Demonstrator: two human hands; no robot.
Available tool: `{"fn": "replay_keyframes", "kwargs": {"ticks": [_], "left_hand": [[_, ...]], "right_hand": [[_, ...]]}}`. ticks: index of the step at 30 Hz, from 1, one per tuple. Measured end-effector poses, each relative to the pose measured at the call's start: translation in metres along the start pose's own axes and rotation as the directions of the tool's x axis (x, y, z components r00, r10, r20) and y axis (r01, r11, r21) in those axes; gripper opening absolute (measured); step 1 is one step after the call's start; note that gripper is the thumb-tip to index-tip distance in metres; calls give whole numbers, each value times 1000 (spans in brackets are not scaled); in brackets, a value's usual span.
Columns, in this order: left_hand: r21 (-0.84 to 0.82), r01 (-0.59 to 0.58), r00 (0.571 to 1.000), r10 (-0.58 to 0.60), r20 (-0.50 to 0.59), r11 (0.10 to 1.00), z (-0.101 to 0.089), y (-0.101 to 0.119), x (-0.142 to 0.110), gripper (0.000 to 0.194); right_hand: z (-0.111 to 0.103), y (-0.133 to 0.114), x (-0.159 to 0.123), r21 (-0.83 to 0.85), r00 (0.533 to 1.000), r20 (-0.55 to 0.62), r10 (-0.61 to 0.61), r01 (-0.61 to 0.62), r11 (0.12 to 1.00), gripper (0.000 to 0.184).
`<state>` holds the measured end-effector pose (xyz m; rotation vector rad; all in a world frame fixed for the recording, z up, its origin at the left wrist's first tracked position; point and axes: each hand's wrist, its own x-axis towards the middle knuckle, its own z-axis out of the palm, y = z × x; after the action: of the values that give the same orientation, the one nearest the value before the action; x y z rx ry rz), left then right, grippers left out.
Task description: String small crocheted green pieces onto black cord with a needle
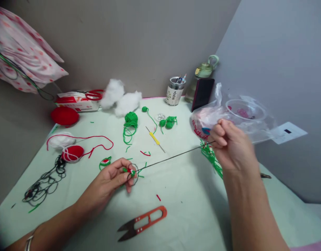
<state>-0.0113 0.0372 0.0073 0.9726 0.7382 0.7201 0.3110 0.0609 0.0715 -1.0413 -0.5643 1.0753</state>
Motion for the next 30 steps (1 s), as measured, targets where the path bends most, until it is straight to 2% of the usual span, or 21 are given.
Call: {"fn": "replay_keyframes", "kwargs": {"ticks": [2, 3, 5, 7, 9, 11, 13, 14, 15, 16, 17, 19, 22, 25, 30], "left_hand": [[-17, 3, 1000, -3, -5, 1000, 0, 1, -1, 17], [-22, 0, 1000, -1, -7, 1000, 0, 1, -1, 17], [-30, -12, 1000, 11, -6, 999, 0, 2, -1, 16], [-35, -25, 1000, 25, 0, 999, 0, 2, -1, 15], [-33, -30, 1000, 30, 5, 999, 0, 2, -1, 14], [-31, -33, 999, 33, 6, 999, 1, 4, 0, 14], [-46, -41, 999, 40, -7, 998, 1, 5, 0, 15], [-54, -43, 999, 42, -17, 998, 1, 6, 0, 17], [-59, -41, 999, 39, -29, 997, 2, 7, 0, 18], [-58, -33, 999, 30, -40, 998, 2, 8, -1, 18], [-52, -20, 999, 18, -48, 998, 1, 8, -1, 18], [-37, 8, 998, -10, -59, 999, 1, 7, -2, 16], [-37, 21, 998, -23, -65, 999, 0, 5, -1, 17], [-45, 16, 998, -19, -66, 999, 0, 5, 0, 19], [-37, 20, 997, -23, -68, 999, 1, 6, 0, 19]], "right_hand": [[-3, 3, 3, -32, 998, -44, -42, 40, 999, 10], [-1, 10, 3, -71, 999, -30, -28, 25, 997, 8], [11, 28, -3, -186, 998, 64, 25, -13, 982, 4], [30, 50, -17, -310, 960, 242, 139, -59, 949, 10], [49, 70, -34, -438, 866, 405, 293, -97, 893, 22], [62, 84, -51, -522, 726, 537, 429, -114, 845, 31], [68, 89, -61, -575, 576, 638, 511, -86, 814, 36], [67, 89, -63, -595, 532, 667, 522, -43, 803, 37], [66, 88, -62, -615, 519, 681, 517, 22, 788, 38], [63, 86, -60, -638, 535, 681, 500, 100, 764, 39], [59, 83, -56, -665, 575, 669, 472, 178, 726, 38], [52, 78, -47, -719, 680, 625, 383, 311, 621, 35], [42, 72, -34, -776, 780, 574, 249, 421, 470, 30], [35, 70, -27, -810, 824, 545, 151, 472, 350, 27], [27, 71, -20, -858, 867, 495, 54, 479, 184, 25]]}}
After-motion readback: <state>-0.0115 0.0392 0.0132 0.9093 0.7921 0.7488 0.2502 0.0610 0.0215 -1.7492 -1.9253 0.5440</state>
